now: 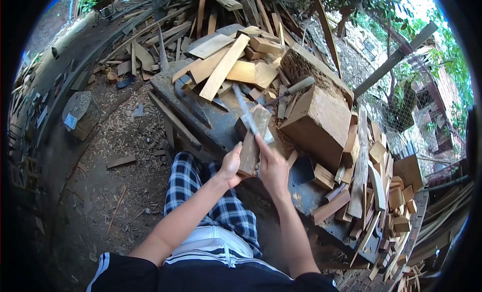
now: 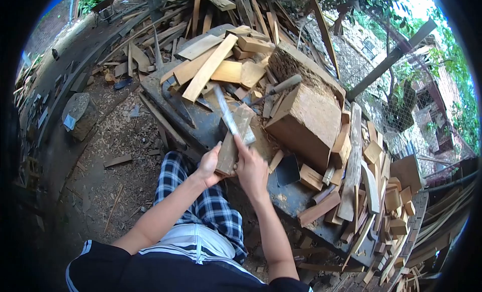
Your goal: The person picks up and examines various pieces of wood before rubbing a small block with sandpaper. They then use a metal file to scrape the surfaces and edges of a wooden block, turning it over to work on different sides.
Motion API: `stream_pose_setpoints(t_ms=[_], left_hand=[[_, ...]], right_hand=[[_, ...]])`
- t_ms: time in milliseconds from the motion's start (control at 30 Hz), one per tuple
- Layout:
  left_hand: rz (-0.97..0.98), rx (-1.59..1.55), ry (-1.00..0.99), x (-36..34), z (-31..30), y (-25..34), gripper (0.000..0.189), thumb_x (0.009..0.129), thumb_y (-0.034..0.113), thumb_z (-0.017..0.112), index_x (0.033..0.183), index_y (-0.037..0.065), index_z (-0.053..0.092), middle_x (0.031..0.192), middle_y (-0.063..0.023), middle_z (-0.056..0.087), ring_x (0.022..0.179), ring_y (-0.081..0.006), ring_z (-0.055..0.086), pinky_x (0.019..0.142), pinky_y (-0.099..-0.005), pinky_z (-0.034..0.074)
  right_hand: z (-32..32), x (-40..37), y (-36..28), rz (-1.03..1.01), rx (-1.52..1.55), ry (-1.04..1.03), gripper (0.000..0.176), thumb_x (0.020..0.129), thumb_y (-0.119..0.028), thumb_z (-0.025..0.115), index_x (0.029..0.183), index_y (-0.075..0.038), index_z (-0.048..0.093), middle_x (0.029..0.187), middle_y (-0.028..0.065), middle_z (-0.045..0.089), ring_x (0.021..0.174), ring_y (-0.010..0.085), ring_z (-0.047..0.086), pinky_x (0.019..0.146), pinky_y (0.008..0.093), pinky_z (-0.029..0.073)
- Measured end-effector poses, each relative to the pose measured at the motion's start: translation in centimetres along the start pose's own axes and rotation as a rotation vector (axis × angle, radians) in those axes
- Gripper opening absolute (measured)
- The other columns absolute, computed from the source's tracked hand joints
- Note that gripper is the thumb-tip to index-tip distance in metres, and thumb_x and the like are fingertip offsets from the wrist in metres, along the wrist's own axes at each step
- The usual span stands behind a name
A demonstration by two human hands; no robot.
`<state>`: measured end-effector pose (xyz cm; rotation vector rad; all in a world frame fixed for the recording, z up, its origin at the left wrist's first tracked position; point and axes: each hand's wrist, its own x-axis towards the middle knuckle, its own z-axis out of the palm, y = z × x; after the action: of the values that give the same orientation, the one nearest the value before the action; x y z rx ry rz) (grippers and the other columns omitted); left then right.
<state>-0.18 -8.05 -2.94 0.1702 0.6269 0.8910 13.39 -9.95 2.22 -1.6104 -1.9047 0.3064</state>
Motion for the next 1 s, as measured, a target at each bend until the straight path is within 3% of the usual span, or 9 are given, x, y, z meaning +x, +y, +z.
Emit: stream_pose_setpoints(t_ms=[133,267,400,500,600,700,933,1000], left_hand=[[-0.024,0.028,-0.024,-0.2,0.6,0.6,0.053,0.107,0.046,0.023,0.122,0.005,0.052,0.094,-0.0121,0.062,0.073,-0.0218,0.063,0.061,-0.0395,0.055],[-0.021,0.046,-0.007,0.1,0.1,0.5,0.052,0.107,0.048,0.025,0.122,0.007,0.054,0.095,-0.0116,0.062,0.075,-0.023,0.062,0.065,-0.0397,0.054],[0.024,0.013,0.077,-0.1,1.1,0.5,0.05,0.107,0.047,0.025,0.122,0.009,0.055,0.099,-0.0109,0.064,0.077,-0.0225,0.064,0.066,-0.0404,0.055],[0.013,0.08,0.063,-0.2,1.0,0.5,0.051,0.107,0.046,0.022,0.118,0.008,0.055,0.09,-0.009,0.063,0.071,-0.0213,0.063,0.06,-0.0399,0.053],[0.004,0.076,0.027,0.0,0.8,0.5,0.052,0.107,0.046,0.022,0.117,0.007,0.055,0.088,-0.0092,0.063,0.071,-0.0216,0.063,0.06,-0.0399,0.053],[0.019,0.084,-0.009,0.5,0.0,0.4,0.053,0.107,0.047,0.023,0.118,0.007,0.055,0.091,-0.0097,0.063,0.073,-0.022,0.063,0.061,-0.0399,0.054],[0.024,0.097,0.044,0.3,0.5,0.2,0.052,0.106,0.048,0.023,0.121,0.011,0.056,0.098,-0.0077,0.067,0.078,-0.0206,0.065,0.064,-0.0409,0.056],[0.043,0.108,0.068,0.1,1.0,0.1,0.052,0.106,0.049,0.025,0.115,0.008,0.056,0.087,-0.009,0.064,0.07,-0.0216,0.065,0.056,-0.041,0.055]], right_hand=[[-0.1,7.0,0.3,0.266,0.043,-0.048,0.037,0.098,-0.016,0.05,0.132,-0.022,0.061,0.094,0.0253,0.067,0.085,0.0414,0.067,0.076,0.0466,0.051],[0.6,5.1,0.3,0.177,0.034,0.033,0.037,0.098,-0.016,0.05,0.133,-0.023,0.06,0.098,0.0261,0.066,0.089,0.0422,0.066,0.078,0.0464,0.052],[-0.1,-0.5,-1.2,0.151,-0.019,-0.074,0.047,0.094,-0.009,0.053,0.137,-0.025,0.057,0.084,0.0221,0.064,0.08,0.0382,0.066,0.075,0.0459,0.05],[0.6,1.8,0.3,0.067,-0.06,-0.004,0.044,0.095,-0.015,0.05,0.137,-0.029,0.057,0.084,0.0193,0.064,0.073,0.041,0.065,0.068,0.0515,0.052],[0.6,6.9,-0.3,0.216,-0.08,-0.029,0.042,0.096,-0.015,0.05,0.135,-0.027,0.058,0.095,0.0239,0.068,0.085,0.042,0.066,0.074,0.0494,0.051],[0.8,7.3,-0.4,0.206,-0.1,-0.019,0.042,0.097,-0.016,0.049,0.136,-0.027,0.057,0.094,0.0236,0.068,0.084,0.0417,0.067,0.074,0.05,0.051],[-0.3,0.2,-1.0,0.154,-0.116,-0.08,0.044,0.096,-0.017,0.051,0.138,-0.028,0.055,0.092,0.0233,0.068,0.083,0.0417,0.067,0.073,0.0506,0.051],[-0.1,3.2,-0.5,0.165,-0.164,-0.071,0.042,0.097,-0.019,0.05,0.138,-0.028,0.056,0.094,0.0226,0.069,0.085,0.0417,0.067,0.074,0.0501,0.052]])
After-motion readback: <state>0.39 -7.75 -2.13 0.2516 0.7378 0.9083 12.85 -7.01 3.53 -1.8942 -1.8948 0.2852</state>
